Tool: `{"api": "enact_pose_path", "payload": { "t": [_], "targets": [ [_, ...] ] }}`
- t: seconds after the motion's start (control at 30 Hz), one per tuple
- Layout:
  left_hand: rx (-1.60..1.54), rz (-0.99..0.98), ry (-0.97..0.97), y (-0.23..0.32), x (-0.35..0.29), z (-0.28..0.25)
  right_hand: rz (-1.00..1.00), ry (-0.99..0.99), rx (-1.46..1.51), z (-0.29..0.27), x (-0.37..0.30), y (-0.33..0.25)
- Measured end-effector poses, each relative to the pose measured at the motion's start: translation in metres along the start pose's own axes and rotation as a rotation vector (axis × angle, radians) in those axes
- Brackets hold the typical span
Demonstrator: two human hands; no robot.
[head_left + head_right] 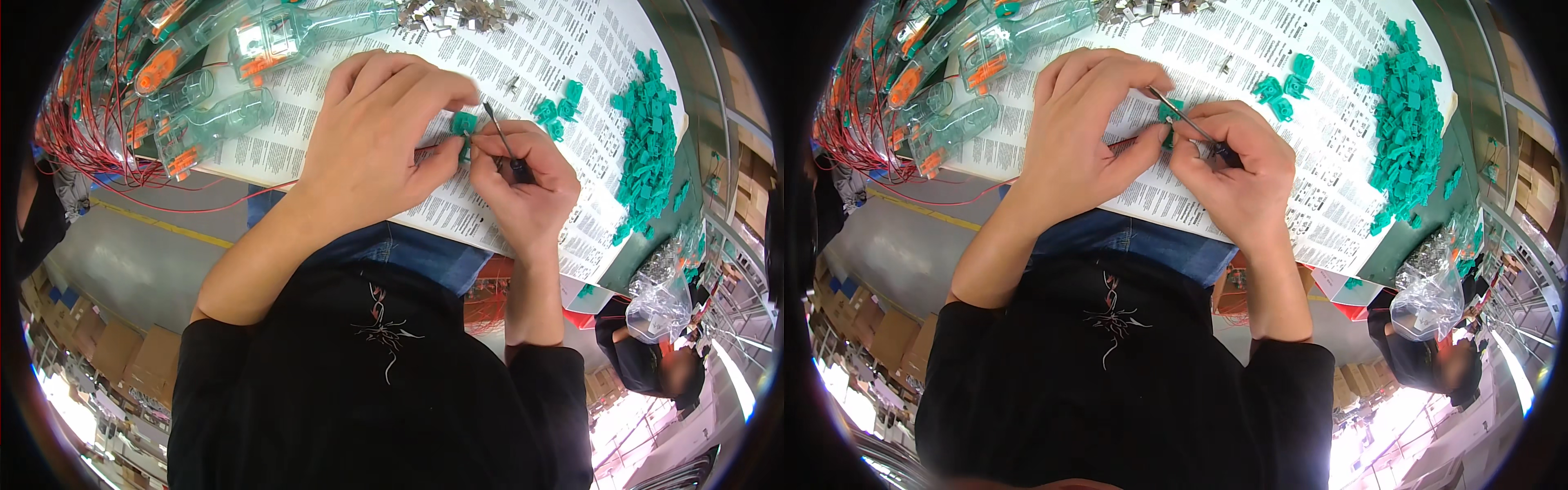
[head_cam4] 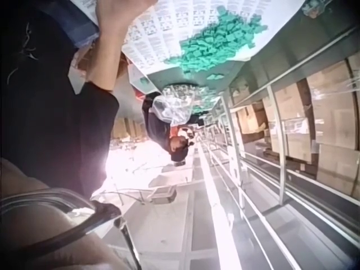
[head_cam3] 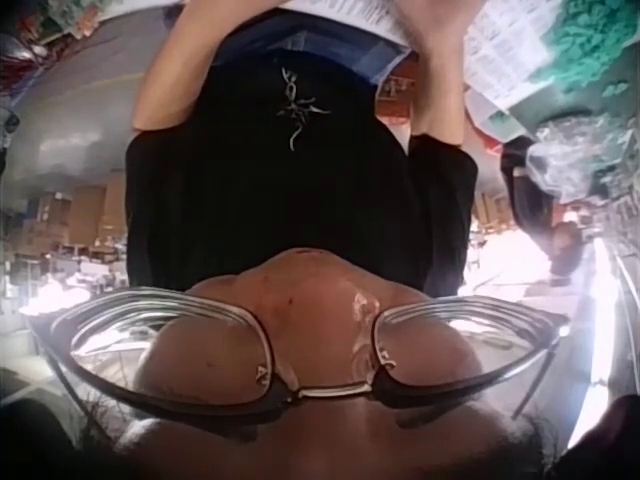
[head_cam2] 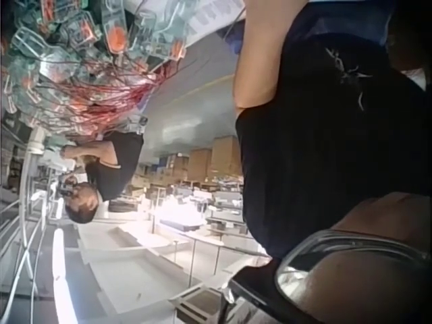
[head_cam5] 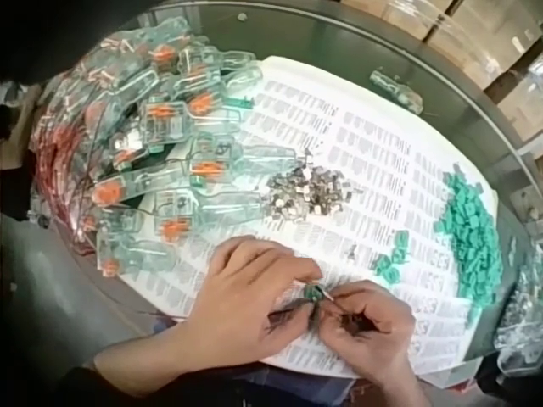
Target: Insert small metal pins into green plastic connectors at a factory workbench.
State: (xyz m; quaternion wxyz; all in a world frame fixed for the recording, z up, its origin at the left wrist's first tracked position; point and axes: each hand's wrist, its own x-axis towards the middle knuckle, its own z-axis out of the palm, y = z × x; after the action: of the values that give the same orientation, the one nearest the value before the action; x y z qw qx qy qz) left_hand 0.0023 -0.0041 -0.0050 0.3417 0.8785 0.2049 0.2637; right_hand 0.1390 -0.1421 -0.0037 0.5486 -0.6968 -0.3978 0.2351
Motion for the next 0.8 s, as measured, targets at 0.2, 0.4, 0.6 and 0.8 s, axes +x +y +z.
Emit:
{"api": "enact_pose_path", "payload": {
  "t": [0.2, 0.4, 0.6, 0.8],
  "targets": [
    [0.044, 0.087, 0.038, -0.003, 0.000, 0.003, 0.017, -0.016, -0.075, -0.002, 0.000, -0.004],
    [0.030, 0.128, 0.073, -0.006, -0.005, 0.005, 0.036, -0.003, -0.035, -0.003, -0.002, -0.002],
    [0.098, 0.162, 0.068, -0.002, -0.006, 0.005, 0.099, -0.072, -0.070, -0.010, -0.001, -0.008],
    [0.148, 0.214, 0.074, 0.000, -0.008, 0.008, 0.194, -0.091, -0.165, -0.011, 0.004, -0.028]
  ]
}}
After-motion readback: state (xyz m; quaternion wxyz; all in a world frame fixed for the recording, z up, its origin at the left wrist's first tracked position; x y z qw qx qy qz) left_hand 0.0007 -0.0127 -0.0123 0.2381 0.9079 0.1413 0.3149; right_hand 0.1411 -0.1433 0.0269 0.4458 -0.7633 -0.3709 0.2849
